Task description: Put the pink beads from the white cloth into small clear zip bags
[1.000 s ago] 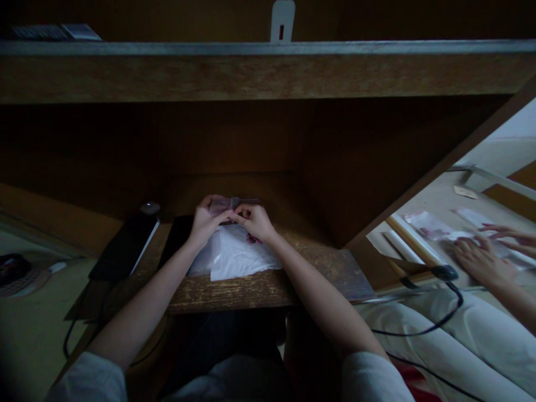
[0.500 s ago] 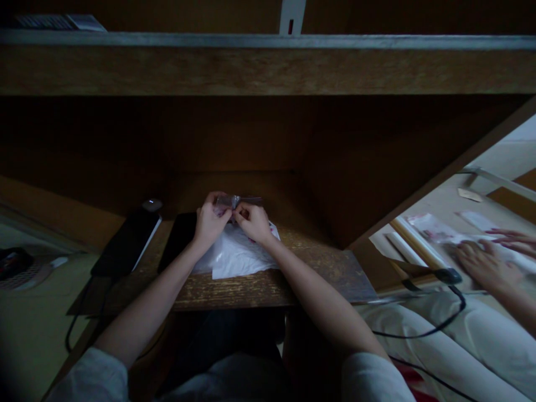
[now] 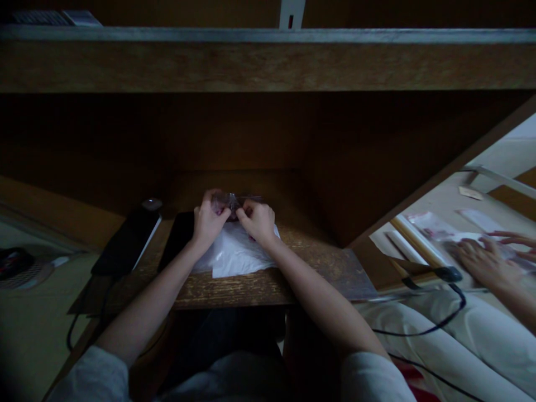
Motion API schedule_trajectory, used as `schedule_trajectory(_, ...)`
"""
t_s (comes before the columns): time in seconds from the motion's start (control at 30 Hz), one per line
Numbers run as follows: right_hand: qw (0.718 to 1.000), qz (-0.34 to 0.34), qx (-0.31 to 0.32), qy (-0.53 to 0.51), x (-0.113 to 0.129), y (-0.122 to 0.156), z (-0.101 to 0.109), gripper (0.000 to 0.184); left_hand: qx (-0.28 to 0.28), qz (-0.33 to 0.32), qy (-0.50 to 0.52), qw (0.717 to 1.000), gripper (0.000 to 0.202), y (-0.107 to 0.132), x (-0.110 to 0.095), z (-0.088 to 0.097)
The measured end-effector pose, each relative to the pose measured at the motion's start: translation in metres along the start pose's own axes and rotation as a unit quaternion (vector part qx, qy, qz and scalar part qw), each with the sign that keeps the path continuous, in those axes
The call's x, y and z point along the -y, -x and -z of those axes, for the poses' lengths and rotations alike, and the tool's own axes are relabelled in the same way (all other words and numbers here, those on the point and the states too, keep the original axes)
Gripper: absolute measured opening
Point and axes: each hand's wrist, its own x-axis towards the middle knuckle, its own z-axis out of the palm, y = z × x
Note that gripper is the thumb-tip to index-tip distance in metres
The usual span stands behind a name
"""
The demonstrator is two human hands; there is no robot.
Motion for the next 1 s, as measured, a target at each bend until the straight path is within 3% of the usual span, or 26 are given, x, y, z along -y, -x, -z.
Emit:
schedule_trajectory(0.13, 0.994, 0.008, -0.005, -0.112, -0.008, -0.005, 0.000, 0.010, 0.002, 0.011, 0.151, 0.989, 0.041, -0.006, 0.011, -0.004)
schedule_trajectory(0.33, 0.975, 0.043, 0.016, -0.216, -0.012, -0.009, 0.004, 0.009, 0.090, 0.142, 0.362, 0.917, 0.056, -0.010, 0.014, -0.006)
schedule_trajectory(0.43, 0.960, 0.028, 0.046, -0.275, -0.014, -0.012, 0.005, 0.015, 0.120, 0.169, 0.400, 0.893, 0.050, -0.010, 0.011, -0.002)
schedule_trajectory(0.6, 0.922, -0.061, 0.071, -0.377, -0.018, -0.018, 0.007, 0.021, 0.125, 0.192, 0.444, 0.866, 0.036, -0.014, 0.009, 0.004)
schedule_trajectory(0.77, 0.892, -0.103, 0.117, -0.425, -0.012, -0.017, 0.012, 0.025, 0.138, 0.176, 0.455, 0.862, 0.033, -0.015, 0.007, 0.007)
schedule_trajectory(0.9, 0.894, -0.101, 0.098, -0.425, -0.009, -0.015, 0.007, 0.025, 0.169, 0.173, 0.453, 0.858, 0.036, -0.013, 0.006, 0.005)
schedule_trajectory(1.0, 0.878, -0.124, 0.090, -0.453, -0.011, -0.015, 0.004, 0.025, 0.169, 0.158, 0.452, 0.861, 0.036, -0.012, 0.006, 0.004)
